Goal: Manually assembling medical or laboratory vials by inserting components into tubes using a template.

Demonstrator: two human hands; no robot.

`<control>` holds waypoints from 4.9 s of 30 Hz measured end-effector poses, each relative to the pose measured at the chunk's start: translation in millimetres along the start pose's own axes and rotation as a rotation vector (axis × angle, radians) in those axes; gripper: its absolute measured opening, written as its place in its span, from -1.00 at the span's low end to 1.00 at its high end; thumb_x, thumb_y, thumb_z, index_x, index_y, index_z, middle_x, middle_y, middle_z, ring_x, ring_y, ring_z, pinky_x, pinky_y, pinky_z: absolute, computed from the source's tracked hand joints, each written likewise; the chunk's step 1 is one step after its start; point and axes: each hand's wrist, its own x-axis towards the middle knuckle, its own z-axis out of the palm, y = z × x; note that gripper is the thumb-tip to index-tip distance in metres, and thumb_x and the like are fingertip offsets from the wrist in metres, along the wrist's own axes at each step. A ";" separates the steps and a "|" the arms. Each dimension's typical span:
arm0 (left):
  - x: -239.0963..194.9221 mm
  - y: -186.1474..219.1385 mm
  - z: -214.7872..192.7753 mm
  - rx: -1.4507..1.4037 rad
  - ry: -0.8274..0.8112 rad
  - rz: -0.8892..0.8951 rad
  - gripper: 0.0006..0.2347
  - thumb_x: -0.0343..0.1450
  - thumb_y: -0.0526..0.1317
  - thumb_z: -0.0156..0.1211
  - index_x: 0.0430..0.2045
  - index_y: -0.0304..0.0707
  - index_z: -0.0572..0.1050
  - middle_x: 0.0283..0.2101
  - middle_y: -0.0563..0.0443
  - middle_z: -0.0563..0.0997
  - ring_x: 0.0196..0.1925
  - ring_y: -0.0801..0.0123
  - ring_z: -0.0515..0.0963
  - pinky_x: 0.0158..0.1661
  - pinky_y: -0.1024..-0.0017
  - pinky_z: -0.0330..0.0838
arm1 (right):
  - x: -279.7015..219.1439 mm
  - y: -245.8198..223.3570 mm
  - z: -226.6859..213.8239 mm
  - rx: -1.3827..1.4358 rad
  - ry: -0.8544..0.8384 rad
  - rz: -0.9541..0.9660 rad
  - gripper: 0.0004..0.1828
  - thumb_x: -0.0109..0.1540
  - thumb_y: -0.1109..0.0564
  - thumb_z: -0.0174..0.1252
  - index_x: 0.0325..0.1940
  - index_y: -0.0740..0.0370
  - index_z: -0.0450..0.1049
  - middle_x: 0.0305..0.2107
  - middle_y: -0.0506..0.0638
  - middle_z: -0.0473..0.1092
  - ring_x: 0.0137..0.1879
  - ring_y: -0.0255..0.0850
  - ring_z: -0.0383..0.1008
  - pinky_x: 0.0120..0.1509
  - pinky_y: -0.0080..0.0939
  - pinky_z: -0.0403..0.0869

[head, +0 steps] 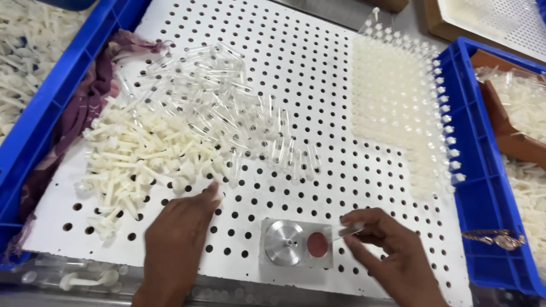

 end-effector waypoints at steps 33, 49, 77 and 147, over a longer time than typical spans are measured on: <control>-43.8 85.6 14.9 -0.384 0.005 0.377 -0.86 0.34 -0.33 0.33 -0.27 -0.16 0.66 -0.10 -0.09 0.68 -0.11 0.21 0.69 -0.21 0.43 0.55 | -37.4 4.0 -27.2 -0.077 0.160 -0.206 -0.83 0.12 0.20 0.33 -0.21 0.21 0.68 -0.12 -0.07 0.65 -0.05 -0.23 0.65 0.06 -0.17 0.57; 7.2 17.9 -3.0 0.145 -0.004 -0.139 -0.58 0.34 -0.48 0.14 0.13 -0.29 0.51 0.25 -0.25 0.41 0.11 0.00 0.50 0.01 0.20 0.43 | 87.6 -24.8 -17.8 -0.579 0.426 -0.833 -0.67 0.19 0.19 0.28 0.05 0.11 0.57 -0.05 0.03 0.56 0.08 -0.07 0.57 0.17 -0.15 0.52; -60.0 38.2 -5.9 -0.644 -0.106 -0.305 -0.81 0.32 -0.32 0.40 -0.22 -0.14 0.69 -0.22 0.06 0.74 -0.21 0.52 0.77 -0.25 0.52 0.69 | -28.8 -29.0 9.4 -0.631 -0.043 -0.591 -0.59 0.14 0.08 0.35 0.09 0.04 0.60 -0.08 -0.14 0.59 0.10 -0.19 0.58 0.15 -0.18 0.52; -86.4 75.2 40.2 -1.296 -0.197 -0.395 -0.82 0.36 -0.47 0.35 -0.19 -0.34 0.71 -0.24 -0.03 0.71 -0.14 0.51 0.69 -0.09 0.52 0.58 | -40.3 28.8 17.7 0.011 -0.135 -0.044 -0.69 0.14 0.20 0.33 -0.04 0.27 0.71 -0.24 0.07 0.68 -0.04 -0.28 0.68 0.12 -0.19 0.60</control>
